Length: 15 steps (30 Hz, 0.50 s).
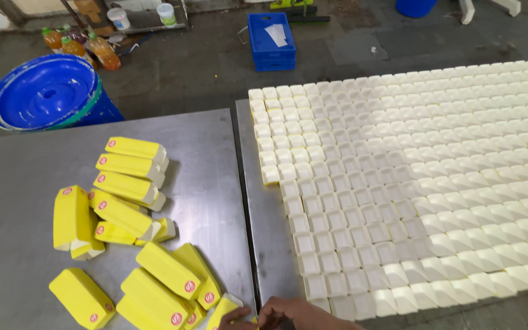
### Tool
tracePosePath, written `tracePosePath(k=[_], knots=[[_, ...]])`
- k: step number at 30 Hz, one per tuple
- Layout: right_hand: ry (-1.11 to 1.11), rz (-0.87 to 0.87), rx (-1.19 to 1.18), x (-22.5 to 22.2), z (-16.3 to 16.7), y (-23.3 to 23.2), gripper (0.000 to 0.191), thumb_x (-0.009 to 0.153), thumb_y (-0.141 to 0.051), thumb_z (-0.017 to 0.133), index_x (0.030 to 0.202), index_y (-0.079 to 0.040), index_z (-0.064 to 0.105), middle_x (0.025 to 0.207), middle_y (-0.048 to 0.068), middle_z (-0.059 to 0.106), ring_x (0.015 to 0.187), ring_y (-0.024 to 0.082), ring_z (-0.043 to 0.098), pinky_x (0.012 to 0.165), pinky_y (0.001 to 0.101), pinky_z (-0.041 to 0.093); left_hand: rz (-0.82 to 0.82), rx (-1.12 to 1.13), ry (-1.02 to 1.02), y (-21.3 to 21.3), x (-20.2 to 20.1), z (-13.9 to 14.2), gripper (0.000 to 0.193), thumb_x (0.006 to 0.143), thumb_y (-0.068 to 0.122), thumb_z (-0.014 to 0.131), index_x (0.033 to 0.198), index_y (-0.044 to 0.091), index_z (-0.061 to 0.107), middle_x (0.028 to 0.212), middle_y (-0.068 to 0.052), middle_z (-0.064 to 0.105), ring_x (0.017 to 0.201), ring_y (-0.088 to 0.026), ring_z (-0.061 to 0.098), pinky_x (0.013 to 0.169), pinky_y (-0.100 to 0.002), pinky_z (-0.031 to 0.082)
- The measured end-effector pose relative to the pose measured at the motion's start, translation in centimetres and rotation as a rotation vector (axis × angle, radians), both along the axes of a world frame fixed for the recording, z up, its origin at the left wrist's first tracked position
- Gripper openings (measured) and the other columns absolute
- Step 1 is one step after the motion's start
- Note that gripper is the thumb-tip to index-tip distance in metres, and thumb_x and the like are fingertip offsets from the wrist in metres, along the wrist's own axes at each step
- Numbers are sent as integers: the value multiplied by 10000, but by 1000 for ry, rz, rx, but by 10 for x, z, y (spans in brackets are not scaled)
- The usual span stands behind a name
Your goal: The person picks up yellow foam box halves from a pile, opens them by hand, fits white trays into the boxes, and stacks the assembled boxes on the stainless steel work table. They also slide and arrange loose white trays into rows on the table as they work.
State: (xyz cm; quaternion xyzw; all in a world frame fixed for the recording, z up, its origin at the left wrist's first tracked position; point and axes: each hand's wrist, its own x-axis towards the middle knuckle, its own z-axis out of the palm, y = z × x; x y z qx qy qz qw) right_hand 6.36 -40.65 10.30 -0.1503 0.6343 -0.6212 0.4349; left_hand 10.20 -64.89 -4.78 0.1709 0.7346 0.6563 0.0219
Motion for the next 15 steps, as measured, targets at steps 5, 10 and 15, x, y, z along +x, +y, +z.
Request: tracePosePath(k=[5,10,15], knots=[[835,-529,114,-4,17,-4,123,876,13,610,879,-86,683,924,55,770,928,208,718,850,343,559,15,-20,117,-3,15,17,290,786,142,900,1070,122,842,1213,-172,681,1128,-279,700,995,-406,534],[619,-175,288,15,29,-11,146,882,-175,762,935,-50,708,909,106,700,878,270,687,781,383,540,18,-33,175,5,26,25,287,777,147,913,1058,128,856,1215,-168,675,1137,-284,689,991,-413,531],[525,-165,339,31,30,-19,196,850,-225,805,880,-54,713,818,108,713,793,263,696,725,381,541,-46,-36,194,4,32,25,276,775,139,916,1046,119,867,1221,-168,673,1146,-301,688,993,-423,535]])
